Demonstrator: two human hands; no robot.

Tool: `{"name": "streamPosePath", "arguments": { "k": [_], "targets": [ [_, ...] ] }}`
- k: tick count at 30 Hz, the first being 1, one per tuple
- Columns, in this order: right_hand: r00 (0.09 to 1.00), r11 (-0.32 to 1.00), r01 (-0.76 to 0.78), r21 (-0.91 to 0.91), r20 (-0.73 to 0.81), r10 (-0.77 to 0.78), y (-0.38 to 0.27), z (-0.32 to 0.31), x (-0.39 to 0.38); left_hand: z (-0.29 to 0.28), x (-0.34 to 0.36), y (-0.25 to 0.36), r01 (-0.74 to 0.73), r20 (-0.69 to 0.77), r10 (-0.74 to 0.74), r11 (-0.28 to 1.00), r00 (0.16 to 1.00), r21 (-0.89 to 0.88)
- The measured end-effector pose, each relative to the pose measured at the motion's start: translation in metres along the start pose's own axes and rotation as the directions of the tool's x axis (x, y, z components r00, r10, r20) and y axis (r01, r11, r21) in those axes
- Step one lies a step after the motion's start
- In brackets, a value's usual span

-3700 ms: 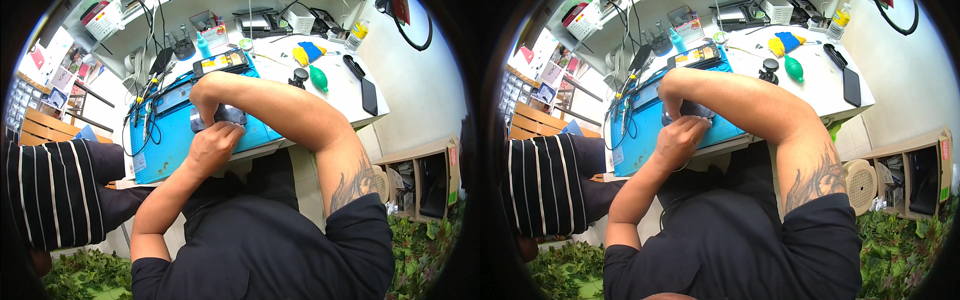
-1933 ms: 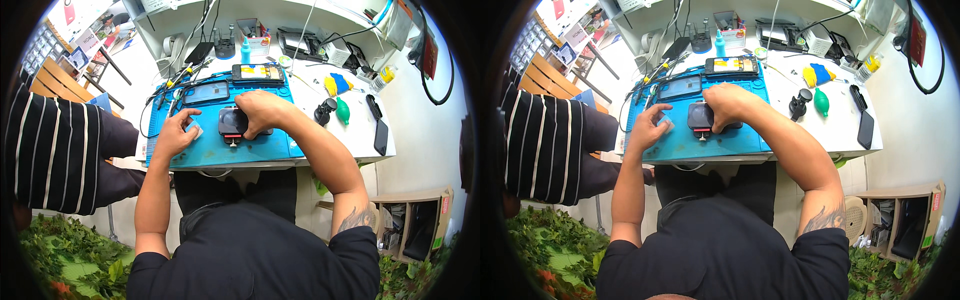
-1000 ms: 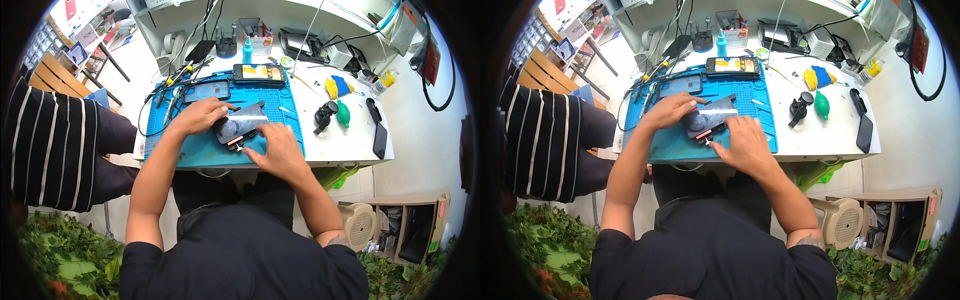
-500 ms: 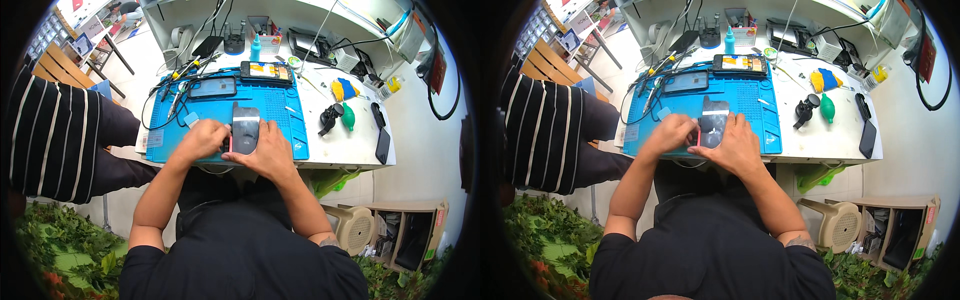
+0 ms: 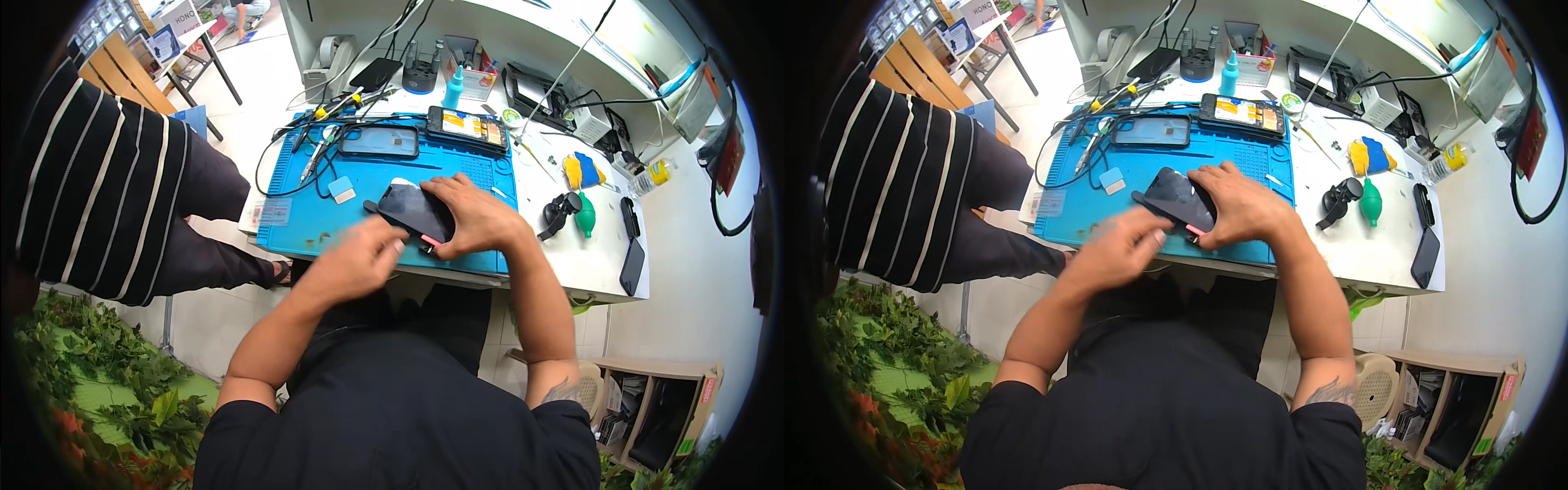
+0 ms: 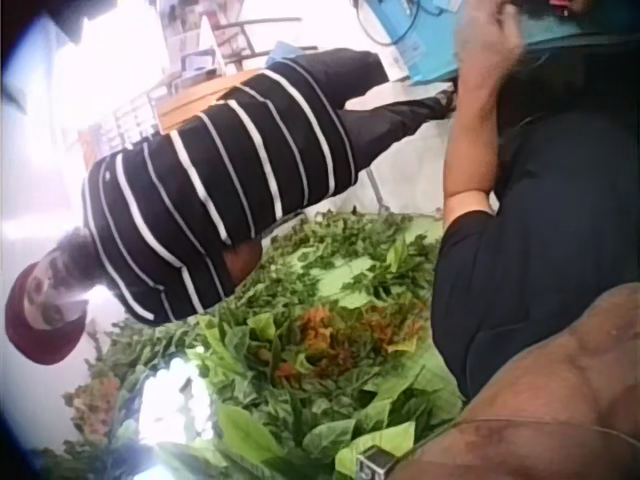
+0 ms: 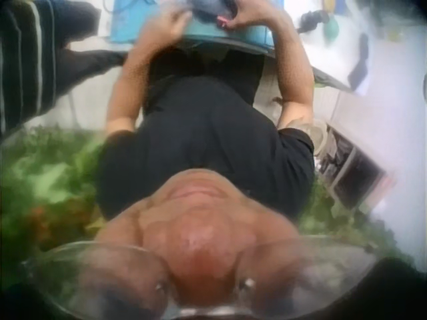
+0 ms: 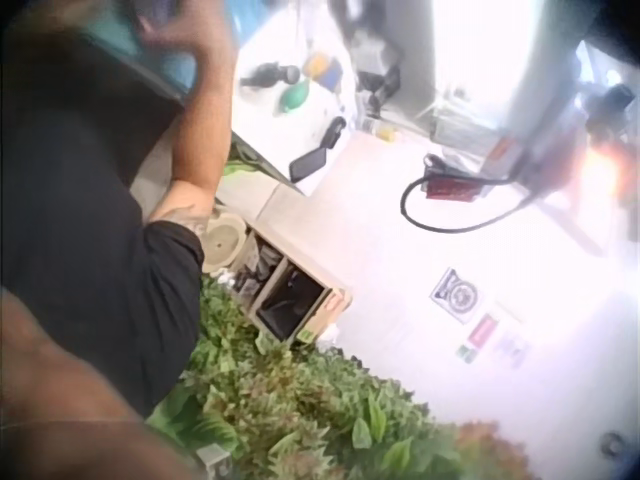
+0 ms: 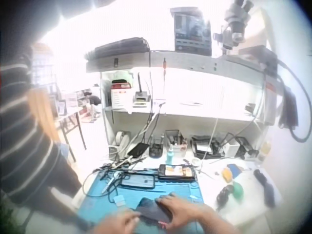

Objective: The person disassembles a mobile phone by removing the screen, then opens a drawer to look for parts before using a tool to work on the internal components.

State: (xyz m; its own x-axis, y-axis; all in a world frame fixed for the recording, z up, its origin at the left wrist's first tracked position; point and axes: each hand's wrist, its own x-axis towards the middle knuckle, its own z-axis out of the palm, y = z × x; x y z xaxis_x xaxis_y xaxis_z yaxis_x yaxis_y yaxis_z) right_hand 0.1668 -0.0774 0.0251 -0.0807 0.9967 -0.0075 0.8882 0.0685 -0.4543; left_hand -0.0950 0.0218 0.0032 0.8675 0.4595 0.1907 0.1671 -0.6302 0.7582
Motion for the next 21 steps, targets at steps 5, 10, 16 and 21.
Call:
{"name": "streamPosePath", "arguments": {
  "k": [5,10,16,21],
  "targets": [
    [0.995,0.995,0.102,-0.019,0.010,-0.102,0.015,-0.020,0.006,-0.061,0.034,-0.065,0.126,-0.261,0.002,0.871,0.965,0.474],
    [0.985,0.987,-0.156,-0.037,0.073,0.159,0.003,-0.039,-0.007,-0.075,0.047,-0.062,0.231,-0.147,-0.180,0.809,0.973,0.541],
    [0.981,0.975,-0.186,-0.119,0.038,0.192,-0.001,-0.040,-0.013,-0.084,0.060,-0.055,0.349,-0.022,-0.362,0.879,0.932,0.325],
    [0.972,0.971,-0.213,-0.111,0.077,0.222,0.001,-0.041,-0.007,-0.080,0.059,-0.066,0.449,-0.061,-0.447,0.893,0.892,0.022]
  ]
}}
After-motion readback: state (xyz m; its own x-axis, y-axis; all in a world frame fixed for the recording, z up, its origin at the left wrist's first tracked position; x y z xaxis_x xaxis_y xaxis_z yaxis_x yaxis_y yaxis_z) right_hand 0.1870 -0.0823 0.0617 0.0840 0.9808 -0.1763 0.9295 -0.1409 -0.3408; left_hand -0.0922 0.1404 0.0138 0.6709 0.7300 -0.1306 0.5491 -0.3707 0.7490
